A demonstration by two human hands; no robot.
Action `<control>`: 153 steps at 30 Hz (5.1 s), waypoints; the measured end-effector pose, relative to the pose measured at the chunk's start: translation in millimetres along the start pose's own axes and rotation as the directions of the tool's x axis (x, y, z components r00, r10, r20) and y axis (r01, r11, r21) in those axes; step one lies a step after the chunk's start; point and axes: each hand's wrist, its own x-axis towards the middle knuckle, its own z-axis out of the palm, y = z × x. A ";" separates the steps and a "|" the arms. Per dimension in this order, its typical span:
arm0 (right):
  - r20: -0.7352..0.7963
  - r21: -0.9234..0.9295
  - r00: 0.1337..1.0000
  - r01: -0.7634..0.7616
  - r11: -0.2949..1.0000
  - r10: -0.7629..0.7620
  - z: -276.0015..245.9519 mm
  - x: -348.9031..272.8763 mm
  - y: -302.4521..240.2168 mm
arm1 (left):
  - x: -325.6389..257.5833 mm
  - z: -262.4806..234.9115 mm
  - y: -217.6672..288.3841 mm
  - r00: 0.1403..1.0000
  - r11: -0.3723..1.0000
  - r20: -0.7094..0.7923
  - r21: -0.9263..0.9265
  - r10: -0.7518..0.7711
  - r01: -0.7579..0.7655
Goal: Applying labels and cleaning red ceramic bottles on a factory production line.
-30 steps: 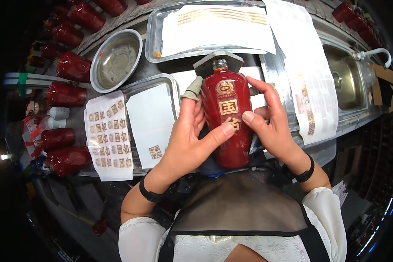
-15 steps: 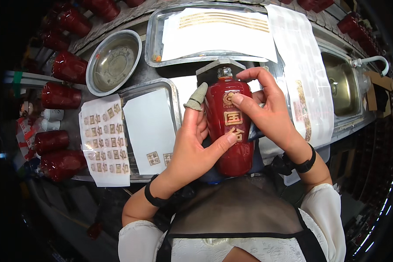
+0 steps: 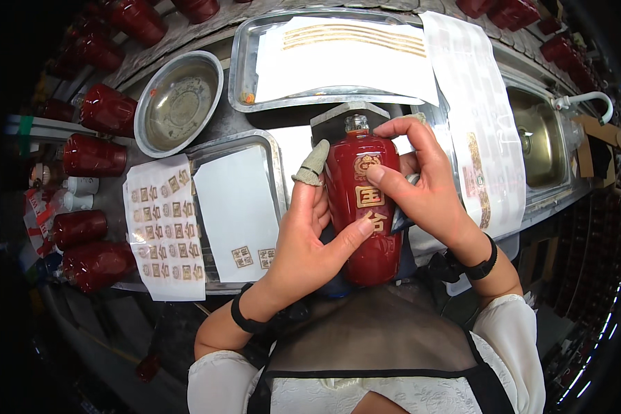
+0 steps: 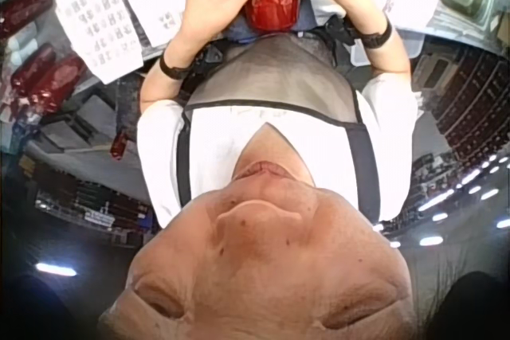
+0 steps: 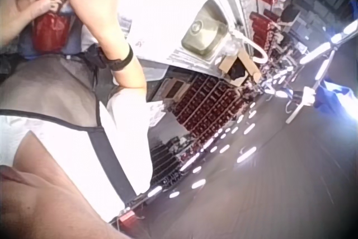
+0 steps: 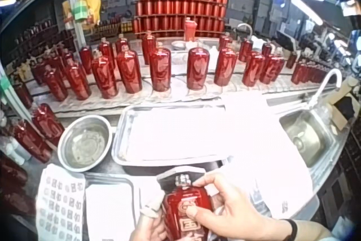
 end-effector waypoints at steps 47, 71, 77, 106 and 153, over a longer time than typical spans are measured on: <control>0.018 0.115 1.000 -0.023 0.993 0.021 -2.0 3.9 5.4 | 28.6 -1.3 10.5 0.991 0.981 -0.105 -0.181 -0.087 0.067; 0.067 0.167 0.998 -0.021 0.986 0.010 -4.3 -4.8 8.3 | 23.4 -3.2 5.4 0.986 0.983 -0.126 -0.160 -0.111 0.090; 0.072 0.351 0.987 -0.158 0.923 0.142 -7.5 -37.8 8.8 | 2.3 -9.2 3.1 0.988 0.981 -0.061 -0.144 -0.142 0.132; 0.048 0.388 0.997 -0.076 0.919 0.062 5.0 -49.1 24.6 | -2.0 -2.6 0.0 0.990 0.991 -0.050 -0.039 -0.128 0.127; -0.139 0.731 0.785 -0.330 0.598 0.603 -31.3 9.7 18.2 | -4.3 2.8 2.0 0.991 0.983 -0.046 0.127 -0.128 0.132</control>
